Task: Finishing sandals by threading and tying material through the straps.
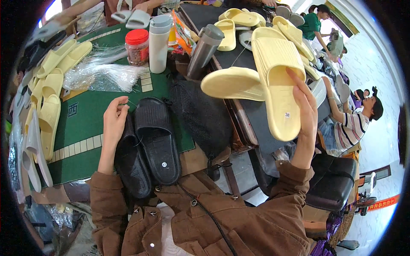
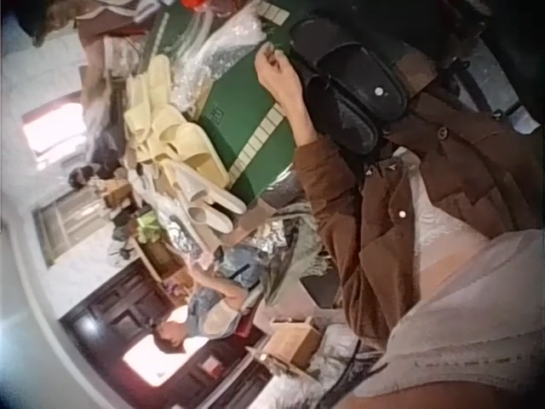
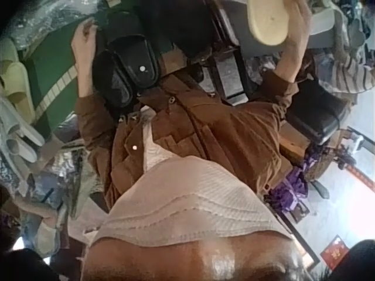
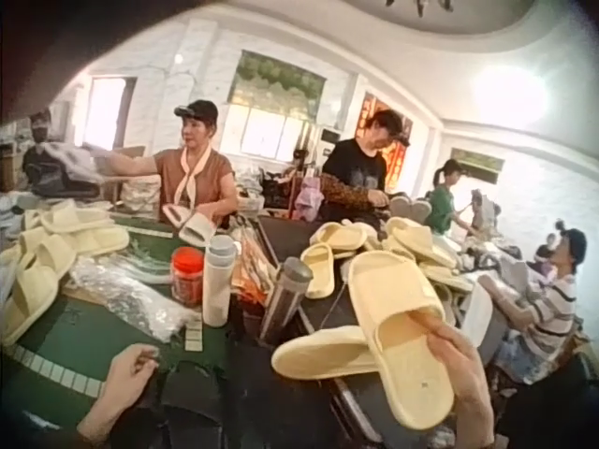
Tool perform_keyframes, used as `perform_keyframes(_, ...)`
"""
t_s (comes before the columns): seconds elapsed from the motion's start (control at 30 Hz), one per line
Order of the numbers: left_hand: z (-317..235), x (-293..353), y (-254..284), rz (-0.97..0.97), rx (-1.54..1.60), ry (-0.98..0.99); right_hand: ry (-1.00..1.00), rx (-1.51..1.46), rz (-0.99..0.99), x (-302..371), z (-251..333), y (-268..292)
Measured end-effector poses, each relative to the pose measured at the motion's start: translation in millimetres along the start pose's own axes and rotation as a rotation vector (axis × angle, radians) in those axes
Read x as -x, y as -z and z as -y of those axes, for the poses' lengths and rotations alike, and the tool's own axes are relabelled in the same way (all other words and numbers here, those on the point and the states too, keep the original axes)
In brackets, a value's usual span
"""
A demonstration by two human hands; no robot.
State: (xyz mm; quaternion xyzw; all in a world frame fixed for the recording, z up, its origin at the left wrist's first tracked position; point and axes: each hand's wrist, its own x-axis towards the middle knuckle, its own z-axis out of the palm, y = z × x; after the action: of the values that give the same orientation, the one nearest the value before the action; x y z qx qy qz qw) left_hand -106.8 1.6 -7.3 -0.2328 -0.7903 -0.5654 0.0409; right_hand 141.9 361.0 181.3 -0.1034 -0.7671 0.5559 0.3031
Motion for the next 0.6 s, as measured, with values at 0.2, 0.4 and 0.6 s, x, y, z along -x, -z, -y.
perform_keyframes(0.2,-3.1,0.5,1.3,0.012,-0.001,0.016,0.024,-0.134,-0.128,6.7,5.2,5.0)
perform_keyframes(0.4,1.5,0.9,3.0,-0.004,-0.005,-0.003,-0.082,-0.118,-0.082,-2.1,-32.4,24.1)
perform_keyframes(0.6,-6.0,-1.3,2.5,0.008,0.011,0.014,-0.245,-0.165,-0.174,-11.9,-106.6,64.7)
